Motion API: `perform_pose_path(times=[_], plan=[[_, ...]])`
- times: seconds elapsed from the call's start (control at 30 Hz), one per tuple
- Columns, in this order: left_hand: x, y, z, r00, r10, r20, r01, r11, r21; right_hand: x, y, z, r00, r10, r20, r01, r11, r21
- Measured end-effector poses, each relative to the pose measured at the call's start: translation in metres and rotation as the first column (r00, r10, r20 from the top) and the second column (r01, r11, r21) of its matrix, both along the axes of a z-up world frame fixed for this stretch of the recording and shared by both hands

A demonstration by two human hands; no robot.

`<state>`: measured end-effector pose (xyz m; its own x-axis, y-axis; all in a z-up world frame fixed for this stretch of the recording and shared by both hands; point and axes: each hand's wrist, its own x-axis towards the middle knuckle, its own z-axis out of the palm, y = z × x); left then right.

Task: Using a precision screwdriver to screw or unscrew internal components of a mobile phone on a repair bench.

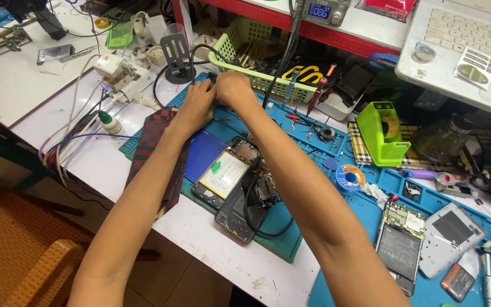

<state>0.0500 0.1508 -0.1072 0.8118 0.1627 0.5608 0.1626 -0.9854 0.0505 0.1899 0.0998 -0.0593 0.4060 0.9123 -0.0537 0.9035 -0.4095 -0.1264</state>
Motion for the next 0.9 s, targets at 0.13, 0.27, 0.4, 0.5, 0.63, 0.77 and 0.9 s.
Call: perform_pose_path(times=[0.13, 0.27, 0.4, 0.5, 0.63, 0.77, 0.9], plan=[[-0.008, -0.015, 0.020, 1.000, -0.022, 0.000, 0.022, 0.997, -0.068, 0.007, -0.001, 0.000, 1.000, 0.003, 0.006, -0.003, 1.000, -0.010], [-0.007, -0.010, 0.012, 0.999, -0.038, 0.011, 0.039, 0.994, -0.106, 0.006, -0.002, -0.004, 0.999, 0.001, -0.038, 0.002, 0.998, 0.059], [-0.004, -0.009, 0.012, 1.000, -0.008, -0.005, 0.008, 0.997, -0.071, 0.009, 0.007, -0.002, 0.999, -0.034, -0.019, 0.035, 0.999, 0.040], [-0.004, -0.012, 0.015, 1.000, 0.010, -0.015, -0.011, 0.999, -0.045, 0.005, 0.000, -0.003, 0.999, -0.035, 0.020, 0.032, 0.994, 0.105], [-0.003, -0.002, 0.011, 0.999, -0.036, -0.005, 0.035, 0.997, -0.074, -0.015, -0.015, 0.017, 0.994, -0.098, 0.040, 0.092, 0.988, 0.127], [-0.007, -0.009, 0.021, 0.997, -0.080, 0.002, 0.080, 0.989, -0.125, 0.008, 0.013, 0.026, 0.987, -0.153, -0.046, 0.115, 0.879, -0.463], [-0.009, -0.013, 0.024, 0.996, -0.094, -0.008, 0.092, 0.986, -0.138, 0.022, 0.019, 0.037, 0.959, -0.236, -0.155, 0.047, 0.674, -0.737]])
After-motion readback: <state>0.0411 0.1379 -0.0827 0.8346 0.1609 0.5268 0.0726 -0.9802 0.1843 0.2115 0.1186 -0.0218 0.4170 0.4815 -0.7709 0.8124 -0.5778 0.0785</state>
